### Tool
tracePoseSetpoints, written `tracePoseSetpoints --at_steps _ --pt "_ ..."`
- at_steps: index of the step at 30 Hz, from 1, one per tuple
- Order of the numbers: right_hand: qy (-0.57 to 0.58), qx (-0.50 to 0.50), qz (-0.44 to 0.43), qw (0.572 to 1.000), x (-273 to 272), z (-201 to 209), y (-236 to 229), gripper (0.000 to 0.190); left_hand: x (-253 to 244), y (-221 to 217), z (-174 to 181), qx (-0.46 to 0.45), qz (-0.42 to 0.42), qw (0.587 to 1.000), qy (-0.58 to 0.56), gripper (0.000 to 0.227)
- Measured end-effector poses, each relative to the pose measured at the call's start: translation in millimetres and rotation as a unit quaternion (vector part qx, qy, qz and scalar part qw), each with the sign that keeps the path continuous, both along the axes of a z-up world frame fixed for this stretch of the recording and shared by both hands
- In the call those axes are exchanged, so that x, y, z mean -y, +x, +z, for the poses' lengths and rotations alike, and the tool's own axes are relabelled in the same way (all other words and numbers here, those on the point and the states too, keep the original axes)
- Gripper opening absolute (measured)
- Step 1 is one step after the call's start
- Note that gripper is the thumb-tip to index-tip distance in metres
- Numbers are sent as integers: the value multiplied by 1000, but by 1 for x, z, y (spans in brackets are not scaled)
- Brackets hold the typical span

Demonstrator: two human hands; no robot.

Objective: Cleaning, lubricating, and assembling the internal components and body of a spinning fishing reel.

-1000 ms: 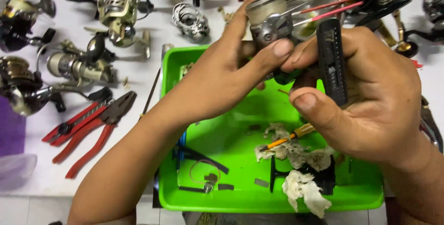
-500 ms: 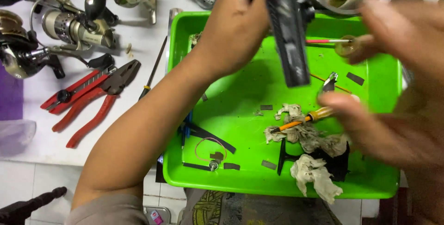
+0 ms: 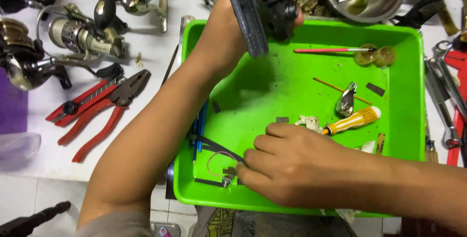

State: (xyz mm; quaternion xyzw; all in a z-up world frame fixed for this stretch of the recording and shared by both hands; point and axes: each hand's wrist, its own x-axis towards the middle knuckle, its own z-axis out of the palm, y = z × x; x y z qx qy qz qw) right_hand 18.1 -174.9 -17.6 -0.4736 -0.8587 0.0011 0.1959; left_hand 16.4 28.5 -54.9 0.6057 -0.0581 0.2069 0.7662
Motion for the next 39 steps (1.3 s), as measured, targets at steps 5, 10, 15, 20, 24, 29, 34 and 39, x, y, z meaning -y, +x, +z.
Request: tracePoseSetpoints --at_steps 5,10,15,20,24,29,34,39 --pt "21 -90 -194 977 32 28 37 32 20 -13 43 -325 65 941 -72 69" --pt "-22 -188 -411 892 27 44 59 99 37 -26 52 -331 9 938 106 108" --pt "73 -46 -393 915 29 17 77 28 54 -25 62 -357 -96 919 135 93" --pt "71 -46 -437 896 39 8 78 30 52 -37 64 -314 -69 917 237 80" --pt "56 -71 -468 879 40 7 78 28 59 -48 46 -226 19 883 410 46" --pt "38 -79 -508 857 47 10 82 28 49 -50 39 -172 29 887 428 17" --pt "62 -87 -546 831 57 18 84 25 26 -53 34 -169 12 918 359 15" --pt "56 -182 -554 810 58 31 77 23 11 -56 17 -203 -32 967 153 21"
